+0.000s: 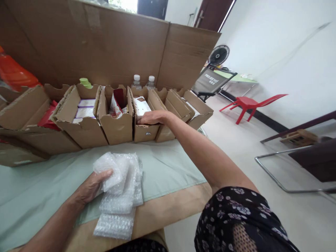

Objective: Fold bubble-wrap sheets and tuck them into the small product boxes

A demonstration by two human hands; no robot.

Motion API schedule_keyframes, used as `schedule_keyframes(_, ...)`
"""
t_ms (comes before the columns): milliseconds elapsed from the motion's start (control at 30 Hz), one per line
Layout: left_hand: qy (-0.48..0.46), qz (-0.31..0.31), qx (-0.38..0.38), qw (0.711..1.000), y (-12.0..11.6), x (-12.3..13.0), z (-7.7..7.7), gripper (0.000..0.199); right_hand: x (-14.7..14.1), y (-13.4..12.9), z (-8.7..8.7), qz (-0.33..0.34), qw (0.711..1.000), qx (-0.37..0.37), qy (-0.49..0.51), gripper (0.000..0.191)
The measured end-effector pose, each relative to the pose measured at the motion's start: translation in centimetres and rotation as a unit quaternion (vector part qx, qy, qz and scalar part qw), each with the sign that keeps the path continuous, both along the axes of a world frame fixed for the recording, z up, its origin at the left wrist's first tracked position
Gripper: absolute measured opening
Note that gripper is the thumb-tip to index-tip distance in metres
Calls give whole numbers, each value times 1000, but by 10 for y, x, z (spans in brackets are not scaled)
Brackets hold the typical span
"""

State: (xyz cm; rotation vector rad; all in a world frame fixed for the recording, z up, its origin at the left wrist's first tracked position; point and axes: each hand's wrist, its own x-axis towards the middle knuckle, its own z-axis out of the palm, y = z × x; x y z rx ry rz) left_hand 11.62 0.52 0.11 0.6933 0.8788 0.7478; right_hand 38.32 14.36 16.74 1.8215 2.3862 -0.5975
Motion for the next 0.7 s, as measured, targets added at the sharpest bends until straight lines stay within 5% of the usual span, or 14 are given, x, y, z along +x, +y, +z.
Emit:
schedule_keyframes(100,12,-1,-1,1000,0,0,0,86,22,-22,21,-5,995,32,95,23)
schedule_keyframes(167,20,-6,-6,1000,-1,0,-1,82,46,-38,31,-52,969,130,205,24)
schedule_keyframes(267,36,0,-21,999,-1,-2,-3,80,91,-51,35,-189,891,286,297,25)
schedule_keyframes(400,48,7,-28,998,-1,-6,-8,76,147,-46,17,-362,840,320,246,31)
schedule_keyframes(533,64,15,-29,997,-3,-7,-13,70,179,-28,-4,-408,848,292,168,43)
schedule_keyframes(700,86,45,-38,995,-6,-7,-16,65,192,-1,-4,-343,912,197,109,35)
